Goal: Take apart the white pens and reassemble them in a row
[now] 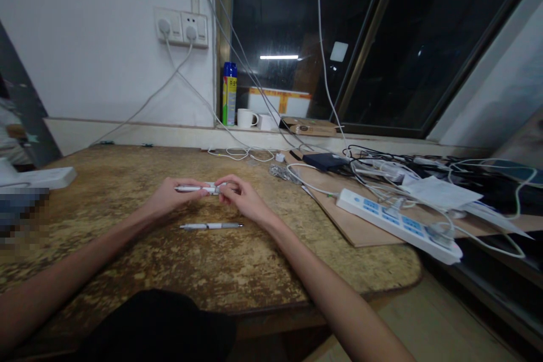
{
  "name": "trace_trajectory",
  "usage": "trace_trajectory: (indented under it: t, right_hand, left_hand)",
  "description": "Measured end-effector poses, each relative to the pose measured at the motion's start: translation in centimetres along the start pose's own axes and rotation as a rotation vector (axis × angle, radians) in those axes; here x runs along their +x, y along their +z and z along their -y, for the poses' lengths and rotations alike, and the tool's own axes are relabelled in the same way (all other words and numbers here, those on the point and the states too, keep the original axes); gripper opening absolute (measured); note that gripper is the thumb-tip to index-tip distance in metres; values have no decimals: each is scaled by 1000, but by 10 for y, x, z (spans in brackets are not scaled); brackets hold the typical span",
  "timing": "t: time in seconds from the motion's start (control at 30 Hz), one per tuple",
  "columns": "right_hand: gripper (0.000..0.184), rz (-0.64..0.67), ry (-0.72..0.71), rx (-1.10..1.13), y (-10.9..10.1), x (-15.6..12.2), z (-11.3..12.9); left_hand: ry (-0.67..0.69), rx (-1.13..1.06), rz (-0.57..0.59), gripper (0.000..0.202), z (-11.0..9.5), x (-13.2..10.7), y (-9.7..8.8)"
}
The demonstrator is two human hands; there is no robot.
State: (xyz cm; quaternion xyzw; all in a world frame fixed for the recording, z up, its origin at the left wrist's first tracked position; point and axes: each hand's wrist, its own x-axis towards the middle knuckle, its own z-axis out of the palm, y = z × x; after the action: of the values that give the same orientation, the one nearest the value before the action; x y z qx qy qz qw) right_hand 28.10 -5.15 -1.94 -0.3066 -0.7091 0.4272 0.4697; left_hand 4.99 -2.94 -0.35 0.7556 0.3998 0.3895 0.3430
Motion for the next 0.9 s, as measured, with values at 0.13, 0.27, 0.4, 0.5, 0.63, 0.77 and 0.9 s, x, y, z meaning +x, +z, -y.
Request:
trace_trajectory:
  t: [0.13,0.27,0.4,0.5,0.63,0.77,0.9]
  right_hand:
    - [30,37,32,57,6,-2,1]
    - [26,27,14,42,9,0,2]
    - [26,-81,-51,-3,11,11,1]
    - [26,-123,-99,17,21,23,4]
    - [35,-75,-56,153,38,39,16]
    - [28,-218,-90,375,39,54,34]
    - [21,-292,-74,609,21,54,44]
  left_hand:
    - [-113,-156,-94,44,5,2,5]
    - [-127,-291,-35,43,10,3,9]
    - [-64,-380,66,41,9,4,9]
    - [-10,-271,90,43,9,3,8]
    - [105,-138,86,46,10,3,9]
    - [262,-5,-110,39,8,3,7]
    - [241,129,-183,41,8,1,1]
